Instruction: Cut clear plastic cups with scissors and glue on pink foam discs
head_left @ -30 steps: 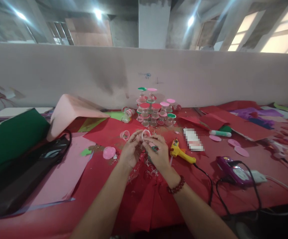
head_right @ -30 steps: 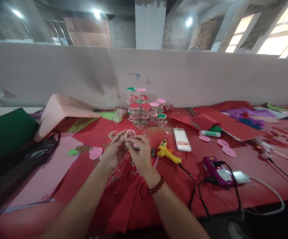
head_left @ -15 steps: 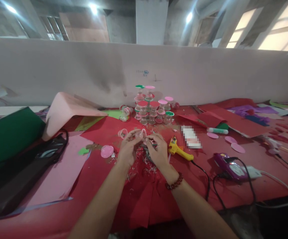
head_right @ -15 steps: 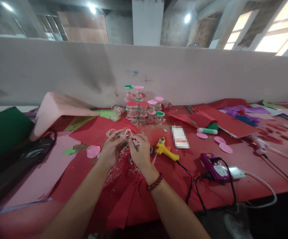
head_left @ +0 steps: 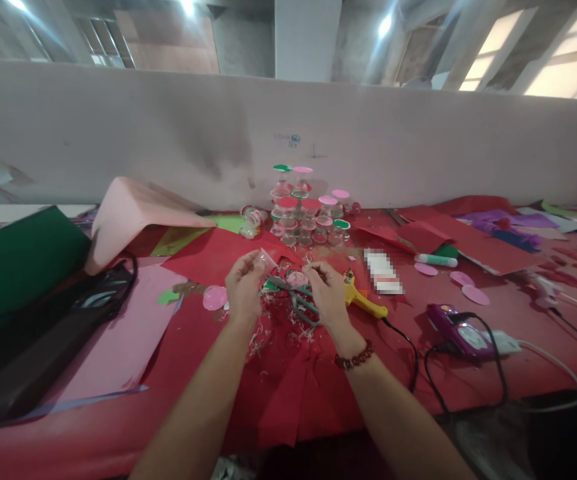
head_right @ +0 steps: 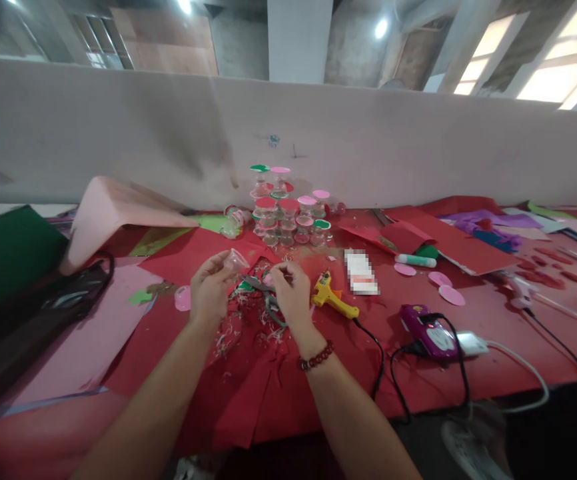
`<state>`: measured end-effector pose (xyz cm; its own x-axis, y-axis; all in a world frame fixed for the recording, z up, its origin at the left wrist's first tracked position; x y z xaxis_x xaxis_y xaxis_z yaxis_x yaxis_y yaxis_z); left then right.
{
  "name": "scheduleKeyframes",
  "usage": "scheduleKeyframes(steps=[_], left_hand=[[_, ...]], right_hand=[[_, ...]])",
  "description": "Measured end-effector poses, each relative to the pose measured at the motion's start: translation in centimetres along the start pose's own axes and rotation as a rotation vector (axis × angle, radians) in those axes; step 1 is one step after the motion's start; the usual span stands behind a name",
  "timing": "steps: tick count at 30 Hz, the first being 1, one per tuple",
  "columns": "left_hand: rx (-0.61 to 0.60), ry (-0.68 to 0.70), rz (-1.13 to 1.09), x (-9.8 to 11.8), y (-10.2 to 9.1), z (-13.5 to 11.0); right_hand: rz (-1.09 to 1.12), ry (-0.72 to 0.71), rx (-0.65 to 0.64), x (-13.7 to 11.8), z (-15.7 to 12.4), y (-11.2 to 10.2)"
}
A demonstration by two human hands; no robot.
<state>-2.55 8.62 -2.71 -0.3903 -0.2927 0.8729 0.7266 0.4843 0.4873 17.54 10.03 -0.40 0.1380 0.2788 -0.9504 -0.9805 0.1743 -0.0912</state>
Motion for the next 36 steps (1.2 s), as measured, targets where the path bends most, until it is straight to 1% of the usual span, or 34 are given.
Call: scheduleKeyframes(steps=[1,3,5,7,9,11,13,16,20,26,30,33,36], left_hand=[[0.030,-0.010,-0.006,0.1,-0.5,0.3],[0.042,-0.040,-0.042,0.2,-0.8,0.7],[0.010,-0.111,-0.120,-0.1,-0.3,0.6],[-0.008,-0.230,-0.226,-0.9,0.3,0.3],[0.002,-0.337,-0.299,-1.7,0.7,-0.1],[0.022,-0.409,-0.331,-2.3,0.8,-0.4],[0.018,-0.457,-0.337,-2.7,0.9,-0.7],[-0.045,-0.495,-0.352,-2.8,1.6,-1.0],[-0.105,-0.467,-0.383,-2.1,2.1,-1.1],[-0.070,-0.437,-0.392,-1.8,1.8,-0.6],[-0.057,-0.462,-0.437,-1.2,1.9,-1.0],[-0.089,-0.476,-0.400,-0.8,2.2,-1.5],[-0.114,-0.445,-0.358,-0.6,2.3,-1.5]], right_hand=[[-0.079,0.005,-0.013,0.2,0.1,-0.1],[-0.312,0.007,-0.108,0.8,0.3,0.3],[-0.562,-0.021,-0.236,1.6,0.3,0.9],[-0.731,-0.065,-0.345,2.3,0.1,1.2],[-0.801,-0.099,-0.445,2.8,-0.3,1.6],[-0.825,-0.126,-0.531,3.1,-0.9,2.1],[-0.853,-0.153,-0.568,3.1,-1.2,2.4],[-0.886,-0.150,-0.561,3.1,-1.3,2.5],[-0.848,-0.136,-0.527,3.0,-1.1,2.4],[-0.669,-0.059,-0.485,2.2,-0.3,1.6],[-0.643,-0.080,-0.475,1.3,-0.2,1.6],[-0.684,-0.138,-0.395,0.9,-0.1,1.5],[-0.692,-0.153,-0.258,0.6,0.1,1.0]])
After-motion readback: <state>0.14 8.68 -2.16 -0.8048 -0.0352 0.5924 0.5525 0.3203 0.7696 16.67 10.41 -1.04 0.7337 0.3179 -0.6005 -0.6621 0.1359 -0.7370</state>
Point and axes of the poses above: each hand's wrist, its own z-axis towards the middle knuckle, its own y-axis out of the palm, x = y × z, the point moved 10 cm from there along z, towards the middle knuckle, and after that the axes turned 3 degrees about x, right-handed, at the moved point
